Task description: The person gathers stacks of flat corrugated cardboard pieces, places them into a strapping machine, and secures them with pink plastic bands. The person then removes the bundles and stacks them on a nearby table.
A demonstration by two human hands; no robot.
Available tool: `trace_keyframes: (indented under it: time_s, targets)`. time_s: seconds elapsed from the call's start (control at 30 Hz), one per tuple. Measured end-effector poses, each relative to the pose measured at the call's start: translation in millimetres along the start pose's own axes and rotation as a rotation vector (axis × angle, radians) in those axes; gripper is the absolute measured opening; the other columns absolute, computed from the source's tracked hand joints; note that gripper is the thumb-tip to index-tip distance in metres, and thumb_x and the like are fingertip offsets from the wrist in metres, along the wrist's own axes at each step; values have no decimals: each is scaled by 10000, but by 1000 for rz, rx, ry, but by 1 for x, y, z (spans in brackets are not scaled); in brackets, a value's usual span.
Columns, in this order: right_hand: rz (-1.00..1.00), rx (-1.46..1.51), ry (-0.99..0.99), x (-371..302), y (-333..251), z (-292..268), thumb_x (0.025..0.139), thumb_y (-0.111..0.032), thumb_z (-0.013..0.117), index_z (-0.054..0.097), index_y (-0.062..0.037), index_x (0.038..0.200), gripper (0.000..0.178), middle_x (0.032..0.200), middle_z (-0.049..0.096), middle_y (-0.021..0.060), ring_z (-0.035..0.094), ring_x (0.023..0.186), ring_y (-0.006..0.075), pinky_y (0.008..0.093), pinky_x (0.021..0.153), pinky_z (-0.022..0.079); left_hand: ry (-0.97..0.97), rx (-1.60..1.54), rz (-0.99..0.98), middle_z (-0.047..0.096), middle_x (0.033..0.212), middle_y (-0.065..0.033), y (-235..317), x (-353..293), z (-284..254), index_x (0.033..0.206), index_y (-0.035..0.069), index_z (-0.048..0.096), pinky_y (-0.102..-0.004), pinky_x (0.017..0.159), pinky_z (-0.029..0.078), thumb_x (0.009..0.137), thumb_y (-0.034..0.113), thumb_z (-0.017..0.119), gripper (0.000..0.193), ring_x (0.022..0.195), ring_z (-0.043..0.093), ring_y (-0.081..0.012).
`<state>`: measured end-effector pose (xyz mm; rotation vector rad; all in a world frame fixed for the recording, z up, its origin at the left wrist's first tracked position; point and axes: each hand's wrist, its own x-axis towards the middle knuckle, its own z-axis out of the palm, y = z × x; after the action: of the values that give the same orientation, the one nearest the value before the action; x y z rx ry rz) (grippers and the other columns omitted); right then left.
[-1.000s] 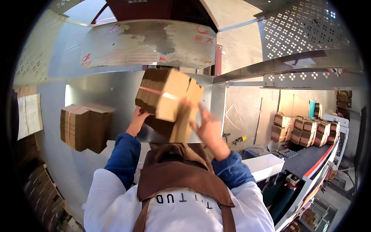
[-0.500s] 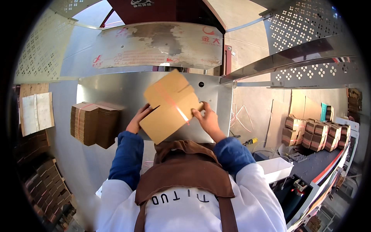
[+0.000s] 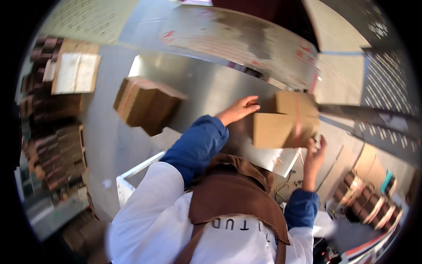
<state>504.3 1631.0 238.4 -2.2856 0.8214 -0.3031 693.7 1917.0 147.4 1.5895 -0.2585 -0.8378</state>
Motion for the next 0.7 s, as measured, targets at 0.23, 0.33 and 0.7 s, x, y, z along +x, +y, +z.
trace_keyframes:
  time_s: [0.23, 0.33, 0.7]
  targets:
    - [-234, 318, -532, -28, -246, 127, 984, -258, 542, 526, 2, 1294, 405, 1230, 600, 159, 560, 1139, 209, 328, 965, 437, 1301, 474, 459, 563, 1005, -81, 18, -247, -191, 1093, 33, 571, -311, 846, 442, 827, 40, 638, 274, 940, 544, -177]
    - [-307, 379, -871, -31, -318, 261, 990, -410, 477, 525, 12, 1290, 520, 1230, 605, 206, 575, 1160, 269, 336, 983, 432, 1550, 82, 66, 510, 1194, -120, -35, -325, -273, 1272, 49, 465, -399, 948, 381, 940, 357, 557, 462, 1122, 490, -240]
    - [-353, 208, -1258, -41, -428, 415, 900, -694, 392, 413, -47, 1435, 840, 1361, 506, 232, 469, 1274, 318, 392, 1064, 338, 893, -1149, 207, 421, 1443, -129, -41, -277, -317, 1456, 112, 337, -483, 1096, 351, 967, 656, 171, 751, 1319, 423, -310]
